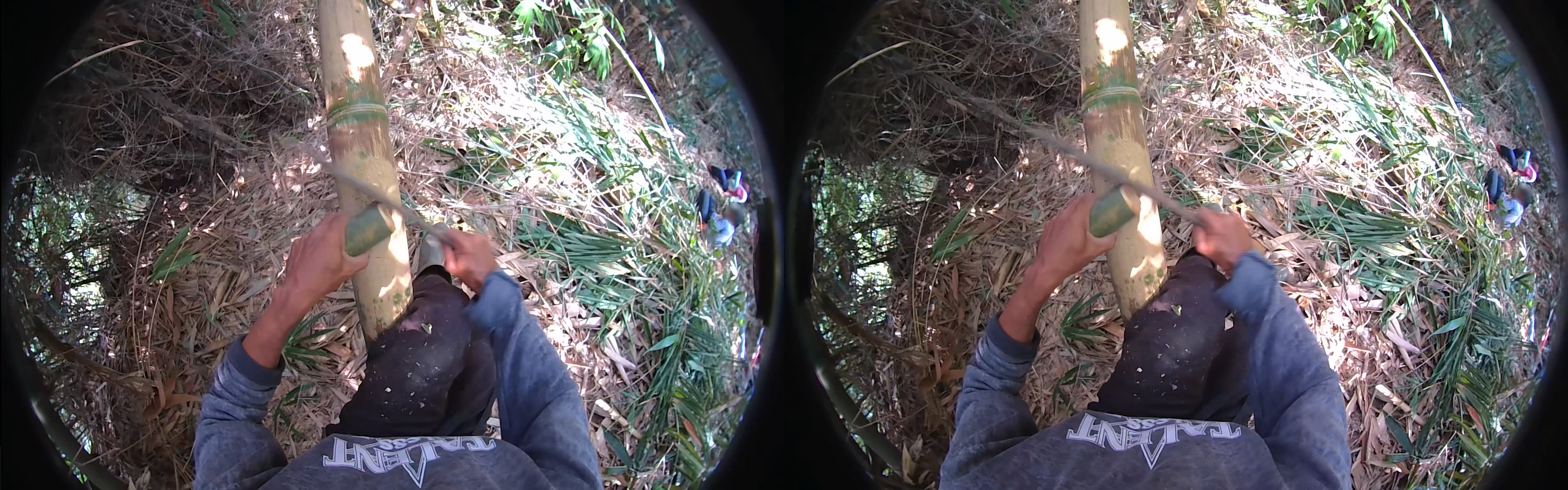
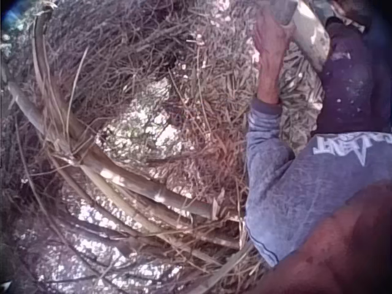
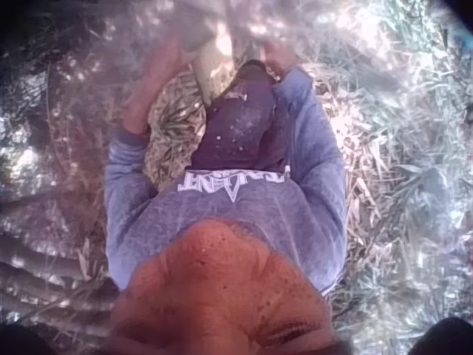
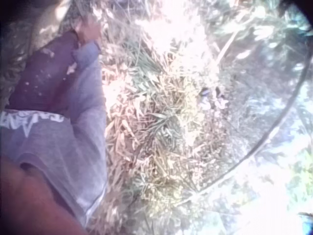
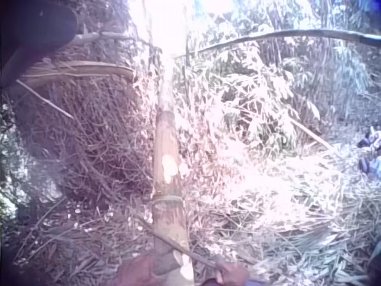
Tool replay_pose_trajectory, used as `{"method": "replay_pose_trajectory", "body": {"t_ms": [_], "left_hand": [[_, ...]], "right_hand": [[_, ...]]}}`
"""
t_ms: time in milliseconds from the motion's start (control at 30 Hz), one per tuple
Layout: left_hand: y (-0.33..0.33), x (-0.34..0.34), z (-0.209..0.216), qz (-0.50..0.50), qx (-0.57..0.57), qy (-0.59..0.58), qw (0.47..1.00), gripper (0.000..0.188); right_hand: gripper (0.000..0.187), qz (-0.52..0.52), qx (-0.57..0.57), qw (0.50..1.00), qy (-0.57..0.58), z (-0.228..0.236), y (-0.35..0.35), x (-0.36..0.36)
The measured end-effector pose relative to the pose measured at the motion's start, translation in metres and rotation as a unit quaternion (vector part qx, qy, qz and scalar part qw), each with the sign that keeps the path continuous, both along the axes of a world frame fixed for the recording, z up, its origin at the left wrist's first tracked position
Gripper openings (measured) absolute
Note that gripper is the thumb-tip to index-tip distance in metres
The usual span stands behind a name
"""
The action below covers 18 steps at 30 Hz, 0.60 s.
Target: The person uses a large machete to cut and shape a section of bamboo. They repeatedly strike the bamboo to remove the outer layer and refine the edges, occasionally pausing to inspect the cut surface.
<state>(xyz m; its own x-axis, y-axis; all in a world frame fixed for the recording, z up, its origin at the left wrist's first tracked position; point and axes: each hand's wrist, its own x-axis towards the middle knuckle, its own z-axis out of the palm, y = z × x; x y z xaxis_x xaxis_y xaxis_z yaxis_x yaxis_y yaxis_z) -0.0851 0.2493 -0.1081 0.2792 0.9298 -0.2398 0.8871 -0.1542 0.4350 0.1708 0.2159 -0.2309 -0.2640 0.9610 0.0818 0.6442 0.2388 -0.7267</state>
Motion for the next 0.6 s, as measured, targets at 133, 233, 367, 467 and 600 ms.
{"method": "replay_pose_trajectory", "body": {"t_ms": [133,233,367,467,600], "left_hand": [[-0.003,0.003,-0.007,0.028,0.011,-0.005,1.0,0.051],[-0.008,0.003,0.0,0.034,0.026,-0.01,0.999,0.051],[0.001,-0.001,0.002,0.007,0.041,0.022,0.999,0.051],[0.008,0.004,0.006,0.01,0.009,0.058,0.998,0.051],[0.007,-0.013,-0.018,-0.043,0.021,0.038,0.998,0.049]], "right_hand": [[0.009,-0.097,-0.015,0.995,0.023,-0.01,-0.031,0.028],[0.011,-0.105,-0.021,0.993,0.055,0.009,-0.035,0.02],[0.011,-0.035,0.048,0.997,0.056,0.041,-0.019,0.004],[0.013,-0.012,0.049,0.998,0.049,0.035,-0.006,-0.009],[0.014,0.042,0.096,0.992,0.078,0.057,0.009,-0.031]]}}
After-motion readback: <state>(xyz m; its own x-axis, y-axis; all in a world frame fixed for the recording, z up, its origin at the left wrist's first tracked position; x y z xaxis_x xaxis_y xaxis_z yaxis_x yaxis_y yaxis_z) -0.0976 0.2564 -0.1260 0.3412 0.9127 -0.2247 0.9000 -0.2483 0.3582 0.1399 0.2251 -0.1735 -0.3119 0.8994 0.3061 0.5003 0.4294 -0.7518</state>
